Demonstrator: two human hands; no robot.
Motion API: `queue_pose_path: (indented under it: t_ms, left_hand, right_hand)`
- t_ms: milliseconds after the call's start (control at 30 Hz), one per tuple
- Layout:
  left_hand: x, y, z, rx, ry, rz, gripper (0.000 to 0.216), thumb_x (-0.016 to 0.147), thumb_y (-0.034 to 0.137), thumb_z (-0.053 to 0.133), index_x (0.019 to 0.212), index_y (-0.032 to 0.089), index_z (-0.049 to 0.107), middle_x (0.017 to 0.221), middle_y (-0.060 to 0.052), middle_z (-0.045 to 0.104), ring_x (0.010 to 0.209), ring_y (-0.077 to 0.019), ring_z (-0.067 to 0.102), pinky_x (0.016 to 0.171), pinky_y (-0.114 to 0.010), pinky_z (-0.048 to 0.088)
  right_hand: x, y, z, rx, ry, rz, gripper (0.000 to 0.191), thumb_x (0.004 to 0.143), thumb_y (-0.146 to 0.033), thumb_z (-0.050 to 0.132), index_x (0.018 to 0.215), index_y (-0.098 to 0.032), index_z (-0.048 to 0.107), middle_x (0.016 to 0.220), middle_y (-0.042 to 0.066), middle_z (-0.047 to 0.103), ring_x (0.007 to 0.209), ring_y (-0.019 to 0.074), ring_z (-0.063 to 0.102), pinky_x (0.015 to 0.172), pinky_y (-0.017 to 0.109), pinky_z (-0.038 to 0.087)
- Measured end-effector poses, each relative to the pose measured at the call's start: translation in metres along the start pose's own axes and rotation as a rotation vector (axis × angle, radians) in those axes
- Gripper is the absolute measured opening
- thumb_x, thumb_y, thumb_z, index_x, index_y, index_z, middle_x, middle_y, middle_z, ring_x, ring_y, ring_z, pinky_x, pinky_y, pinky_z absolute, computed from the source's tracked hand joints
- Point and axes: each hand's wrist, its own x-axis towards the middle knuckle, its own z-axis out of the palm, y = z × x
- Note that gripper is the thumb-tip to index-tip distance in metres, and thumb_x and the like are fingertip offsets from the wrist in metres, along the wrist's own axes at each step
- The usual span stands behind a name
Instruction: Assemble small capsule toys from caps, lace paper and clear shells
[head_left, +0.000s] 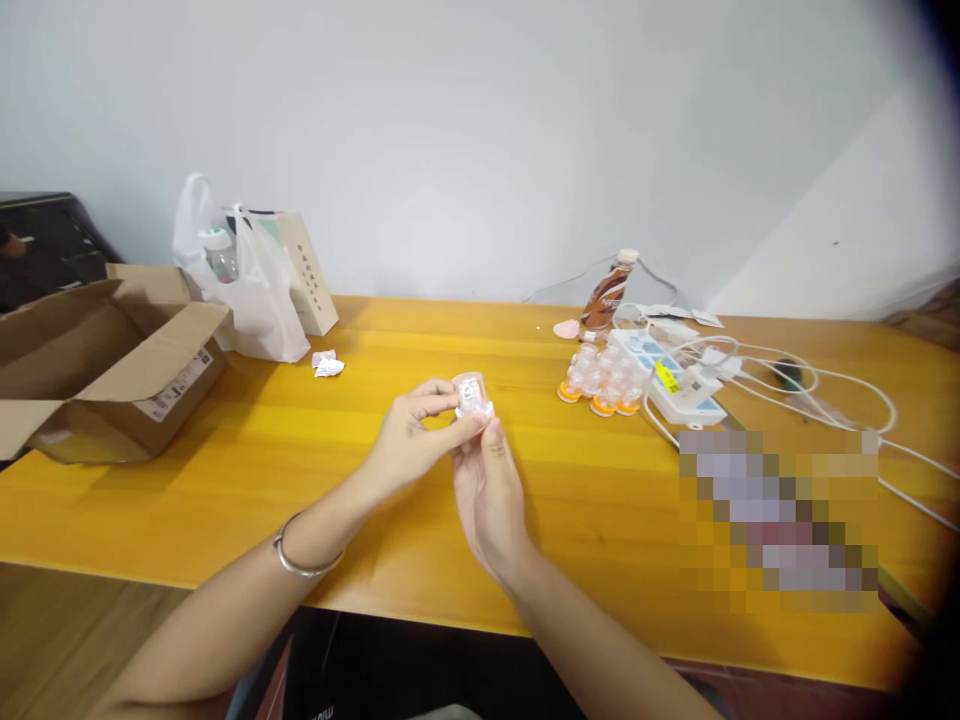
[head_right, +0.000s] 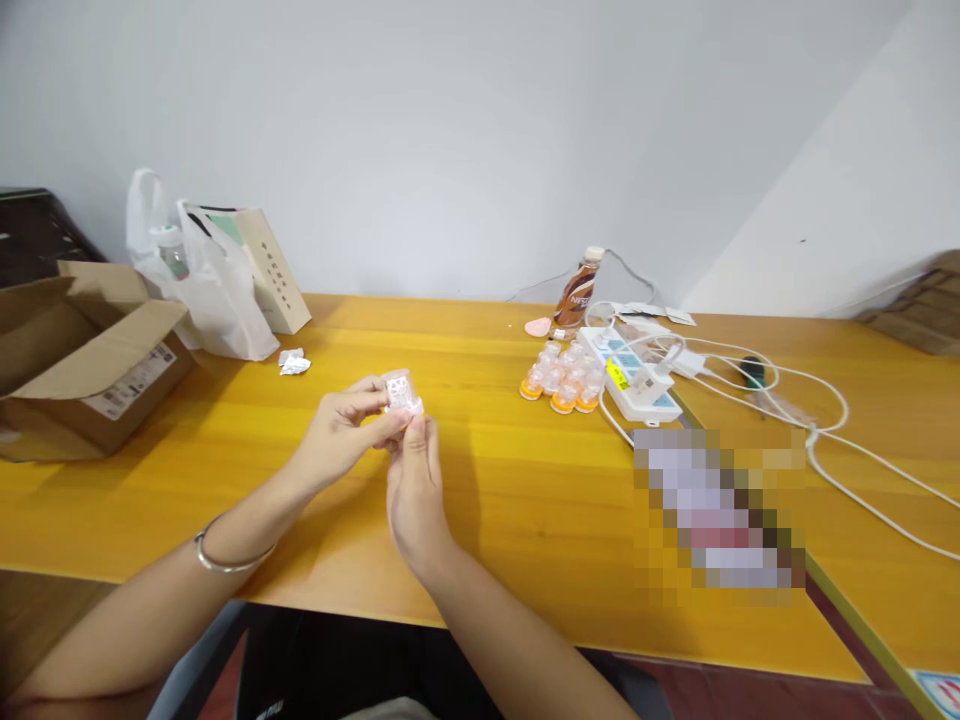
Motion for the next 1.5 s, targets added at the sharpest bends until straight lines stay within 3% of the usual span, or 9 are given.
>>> queue_pose_path:
  t_ms: [200,400,667,800,900,967,1100,1200,1500]
  left_hand:
    - [-0.004,-0.002,0.001,-0.057,-0.005,-0.005,0.014,0.073,0.031,0.063,0.079,0.020,0.070,0.086,-0.005,0.054,0.084,-0.0155,0.051,0.066,-0.025,0.045]
    - [-0.006,-0.006,0.006,-0.055,-0.020,0.108,0.011,0.072,0.029,0.065,0.074,0.019,0.068,0.086,-0.004,0.058,0.093,-0.0179,0.052,0.082,-0.031,0.043]
    - [-0.005,-0.004,0.002,0.051,0.013,0.172,0.008,0.068,0.024,0.068,0.073,0.017,0.068,0.086,-0.004,0.057,0.085,-0.0162,0.055,0.082,-0.031,0.044]
    - [-0.007,-0.002,0.000,0.057,0.050,0.104,0.014,0.070,0.029,0.066,0.077,0.018,0.069,0.090,-0.004,0.057,0.068,-0.0103,0.055,0.059,-0.023,0.051]
    - [-0.008,-0.002,0.002,0.015,0.066,0.027,0.017,0.071,0.032,0.064,0.079,0.017,0.069,0.094,-0.005,0.055,0.054,-0.0059,0.050,0.033,-0.015,0.042]
    - [-0.008,-0.002,0.003,-0.005,0.052,0.024,0.017,0.071,0.033,0.063,0.077,0.017,0.069,0.093,-0.006,0.055,0.060,-0.0091,0.053,0.029,-0.014,0.040]
    - [-0.005,-0.003,0.000,0.010,0.003,0.108,0.015,0.069,0.032,0.066,0.075,0.019,0.069,0.089,-0.005,0.058,0.083,-0.0167,0.056,0.051,-0.021,0.052]
    - [-0.004,-0.006,-0.002,0.026,-0.003,0.147,0.012,0.070,0.030,0.066,0.073,0.019,0.069,0.087,-0.004,0.060,0.084,-0.0164,0.056,0.071,-0.029,0.051]
    - [-0.004,-0.011,0.002,-0.004,0.011,0.201,0.011,0.067,0.027,0.069,0.066,0.016,0.066,0.083,-0.005,0.058,0.084,-0.0164,0.056,0.078,-0.032,0.046]
  right_hand:
    - [0.000,0.000,0.004,-0.027,0.007,-0.009,0.026,0.083,-0.045,0.037,0.089,-0.025,0.053,0.097,0.001,0.058,0.095,0.0143,0.052,0.079,0.028,0.044]
    - [-0.001,-0.002,0.009,0.101,0.155,0.042,0.031,0.083,-0.046,0.034,0.076,-0.023,0.053,0.066,-0.002,0.049,0.064,0.0104,0.049,0.058,0.021,0.042]
    - [0.006,-0.016,0.005,0.318,0.020,0.400,0.026,0.082,-0.039,0.040,0.065,-0.020,0.044,0.046,-0.008,0.025,0.037,0.0053,0.019,0.036,0.016,0.020]
    - [0.006,-0.013,0.003,0.194,-0.019,0.337,0.032,0.082,-0.048,0.037,0.069,-0.021,0.048,0.047,-0.007,0.032,0.039,0.0060,0.026,0.036,0.017,0.024]
    - [0.003,-0.007,0.004,0.112,-0.020,0.184,0.035,0.082,-0.052,0.037,0.073,-0.021,0.052,0.058,-0.004,0.044,0.049,0.0079,0.039,0.041,0.019,0.031]
    - [0.000,-0.005,0.005,0.102,-0.008,0.113,0.033,0.082,-0.050,0.040,0.073,-0.021,0.053,0.060,-0.004,0.044,0.052,0.0080,0.039,0.043,0.019,0.032]
    - [-0.002,-0.006,0.007,0.237,0.023,0.164,0.032,0.083,-0.047,0.039,0.074,-0.020,0.054,0.057,-0.005,0.040,0.046,0.0062,0.029,0.043,0.018,0.030]
    - [-0.001,-0.010,0.008,0.373,0.013,0.275,0.026,0.083,-0.043,0.042,0.082,-0.021,0.055,0.059,-0.006,0.041,0.042,0.0043,0.022,0.039,0.016,0.026]
    - [0.002,-0.014,0.008,0.433,0.025,0.370,0.030,0.084,-0.039,0.038,0.063,-0.019,0.045,0.048,-0.009,0.027,0.038,0.0041,0.010,0.034,0.015,0.017]
